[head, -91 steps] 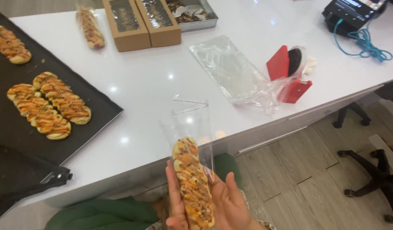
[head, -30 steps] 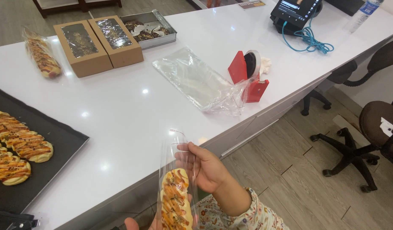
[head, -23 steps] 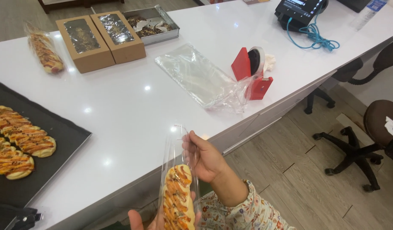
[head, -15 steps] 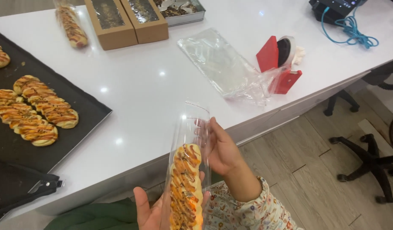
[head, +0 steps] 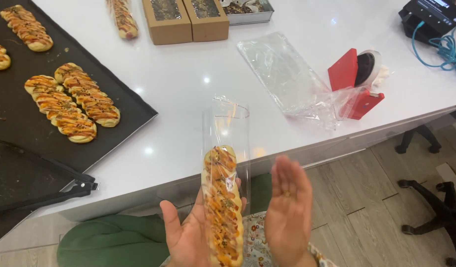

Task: Using tongs to pick up bread sticks and place them into individual plastic bags for sale.

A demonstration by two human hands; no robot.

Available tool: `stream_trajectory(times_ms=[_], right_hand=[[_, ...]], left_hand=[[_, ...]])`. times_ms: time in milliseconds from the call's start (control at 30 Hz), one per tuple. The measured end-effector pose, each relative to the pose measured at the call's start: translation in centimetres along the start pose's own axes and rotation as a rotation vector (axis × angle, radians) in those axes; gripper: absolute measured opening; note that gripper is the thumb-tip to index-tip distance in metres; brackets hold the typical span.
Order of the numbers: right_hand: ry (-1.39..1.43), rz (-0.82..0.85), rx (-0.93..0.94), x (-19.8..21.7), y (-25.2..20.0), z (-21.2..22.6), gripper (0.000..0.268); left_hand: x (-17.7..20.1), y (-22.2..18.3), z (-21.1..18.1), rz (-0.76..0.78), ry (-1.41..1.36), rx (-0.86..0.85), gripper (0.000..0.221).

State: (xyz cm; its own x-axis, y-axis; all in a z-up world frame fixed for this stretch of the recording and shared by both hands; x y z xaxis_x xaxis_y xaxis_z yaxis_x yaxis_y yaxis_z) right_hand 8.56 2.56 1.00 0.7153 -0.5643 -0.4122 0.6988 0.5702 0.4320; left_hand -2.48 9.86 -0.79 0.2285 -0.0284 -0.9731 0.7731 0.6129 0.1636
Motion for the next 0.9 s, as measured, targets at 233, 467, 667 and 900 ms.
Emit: stream_trajectory(times_ms=[233, 467, 667, 900], right_hand=[[0.419, 0.287, -0.125, -5.7, -3.2, -0.5, 0.086], [0.860, 0.184, -0.404, -6.6, -2.7, -0.6, 0.083], [0.905, 0.279, -0.588, -6.0, -2.7, -1.4, 0.076], [0.958, 0.374, -0.659, -5.9, -2.9, -2.1, 0.075]], left_hand=[[0.6, -0.4, 1.0, 0.001, 0.065, -0.006, 0.088], [2.2, -1.1, 1.1, 0.166, 0.108, -0.070, 0.077], [8.3, -2.3, -0.2, 0.001, 0.352, -0.032, 0.084], [13.2, -1.8, -0.8, -0.453, 0.756, -0.089, 0.105]])
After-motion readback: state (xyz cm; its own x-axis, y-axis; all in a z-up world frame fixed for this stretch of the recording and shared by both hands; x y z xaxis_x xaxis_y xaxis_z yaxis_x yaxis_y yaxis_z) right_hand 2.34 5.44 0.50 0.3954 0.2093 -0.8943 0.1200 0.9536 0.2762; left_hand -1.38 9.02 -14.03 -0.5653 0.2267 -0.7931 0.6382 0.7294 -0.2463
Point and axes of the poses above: each hand's wrist, its own y-axis towards the middle knuckle, its own x-axis out of the back of the hand, z = x × y, the point moved 6 cm from there along y, towards the middle knuckle, and after that the axes turned 4 degrees about -x, right-handed, at the moved point
